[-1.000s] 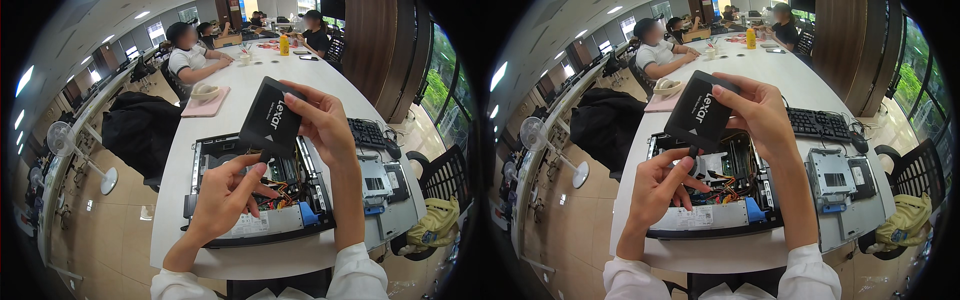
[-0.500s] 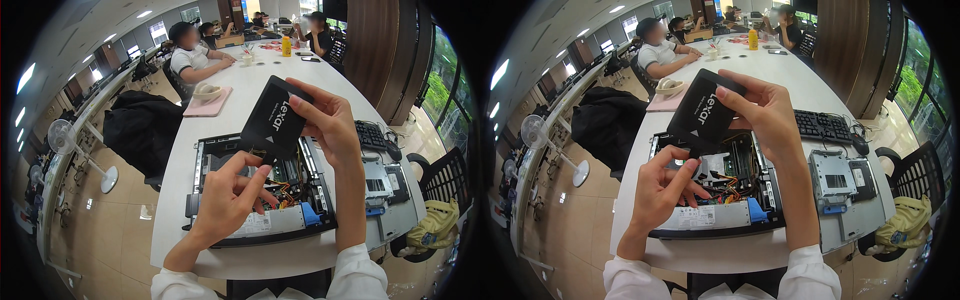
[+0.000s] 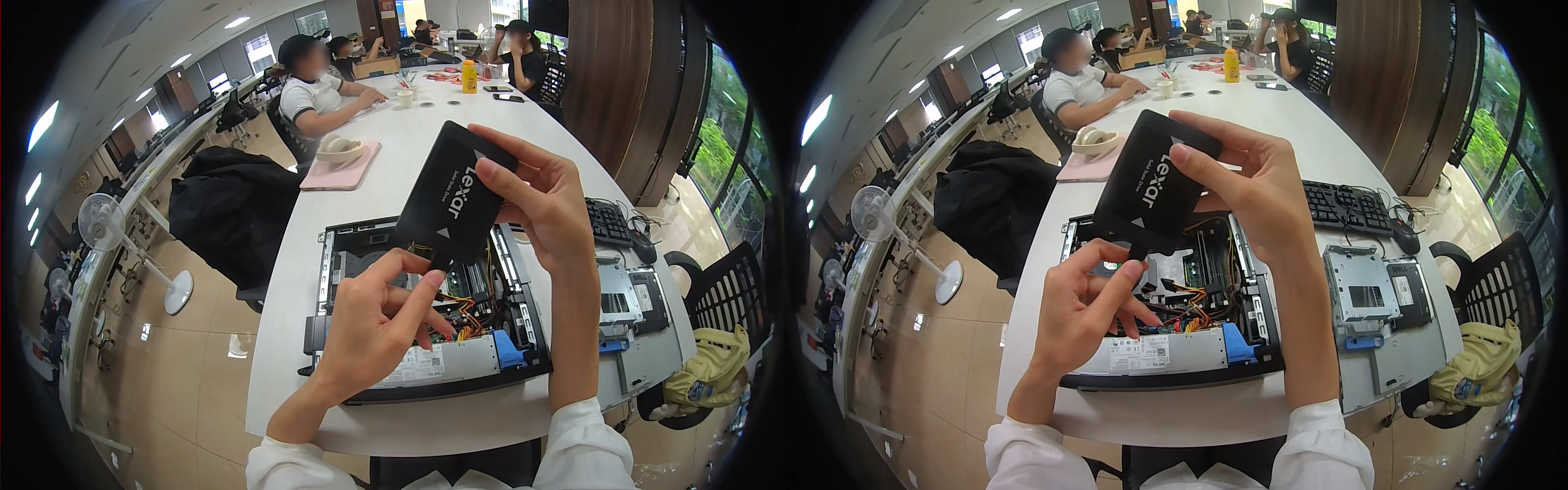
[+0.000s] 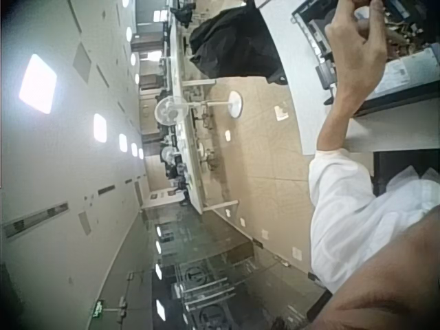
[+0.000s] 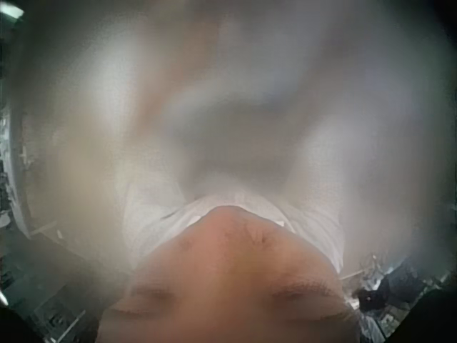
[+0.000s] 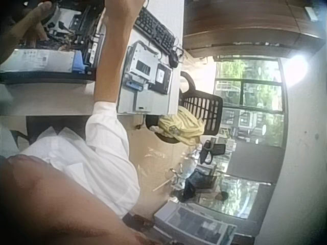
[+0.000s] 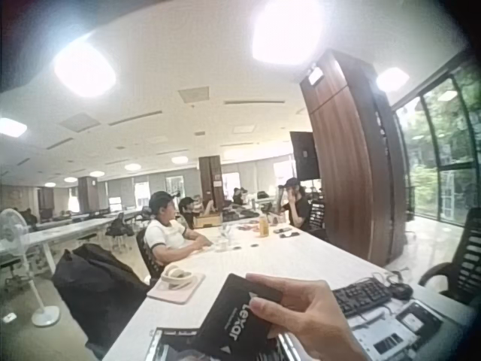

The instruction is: The person installs a storage drive into a computer case. They plug cables into the internal components of the computer, handle a solid-state drive, and then place the drive bracket into its slot inside the chassis.

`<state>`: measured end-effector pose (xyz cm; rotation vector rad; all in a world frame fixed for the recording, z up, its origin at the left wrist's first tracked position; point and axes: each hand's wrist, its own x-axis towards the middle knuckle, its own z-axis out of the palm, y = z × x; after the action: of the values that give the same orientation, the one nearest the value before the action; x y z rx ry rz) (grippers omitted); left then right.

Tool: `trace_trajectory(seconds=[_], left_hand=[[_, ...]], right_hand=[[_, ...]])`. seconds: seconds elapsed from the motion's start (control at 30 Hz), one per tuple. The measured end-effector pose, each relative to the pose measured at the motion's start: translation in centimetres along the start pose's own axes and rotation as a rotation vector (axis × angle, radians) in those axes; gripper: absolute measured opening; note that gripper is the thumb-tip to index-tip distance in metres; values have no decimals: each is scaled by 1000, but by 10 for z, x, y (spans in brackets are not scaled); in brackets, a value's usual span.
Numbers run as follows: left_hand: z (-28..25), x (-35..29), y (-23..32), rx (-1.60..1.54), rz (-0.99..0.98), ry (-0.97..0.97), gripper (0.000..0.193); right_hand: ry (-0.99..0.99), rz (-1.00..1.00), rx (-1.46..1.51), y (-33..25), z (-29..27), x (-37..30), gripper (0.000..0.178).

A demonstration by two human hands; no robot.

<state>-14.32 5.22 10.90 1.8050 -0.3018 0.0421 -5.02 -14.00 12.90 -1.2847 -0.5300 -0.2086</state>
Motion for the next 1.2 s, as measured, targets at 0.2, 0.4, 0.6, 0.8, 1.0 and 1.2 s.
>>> trace_trajectory(seconds=[0.2, 0.4, 0.6, 0.8, 1.0, 1.2], left_hand=[[-1, -1, -1, 40, 19, 27, 22], [-3, 1, -4, -21, 6, 4, 24], [-5, 3, -10, -145, 1, 9, 27], [-5, 1, -11, -167, 25, 26, 27], [-6, 1, -10, -176, 17, 30, 25], [-6, 5, -7, -116, -50, -36, 25]], right_hand=[[-2, -9, -54, -5, 1, -2, 44], [-29, -69, -55, -10, 4, -5, 43], [-27, -115, -76, -12, 6, -7, 44], [-47, -98, -92, -13, 9, -9, 45], [-66, -109, -98, -13, 12, -10, 44], [-86, -92, -116, -17, 8, -11, 42]])
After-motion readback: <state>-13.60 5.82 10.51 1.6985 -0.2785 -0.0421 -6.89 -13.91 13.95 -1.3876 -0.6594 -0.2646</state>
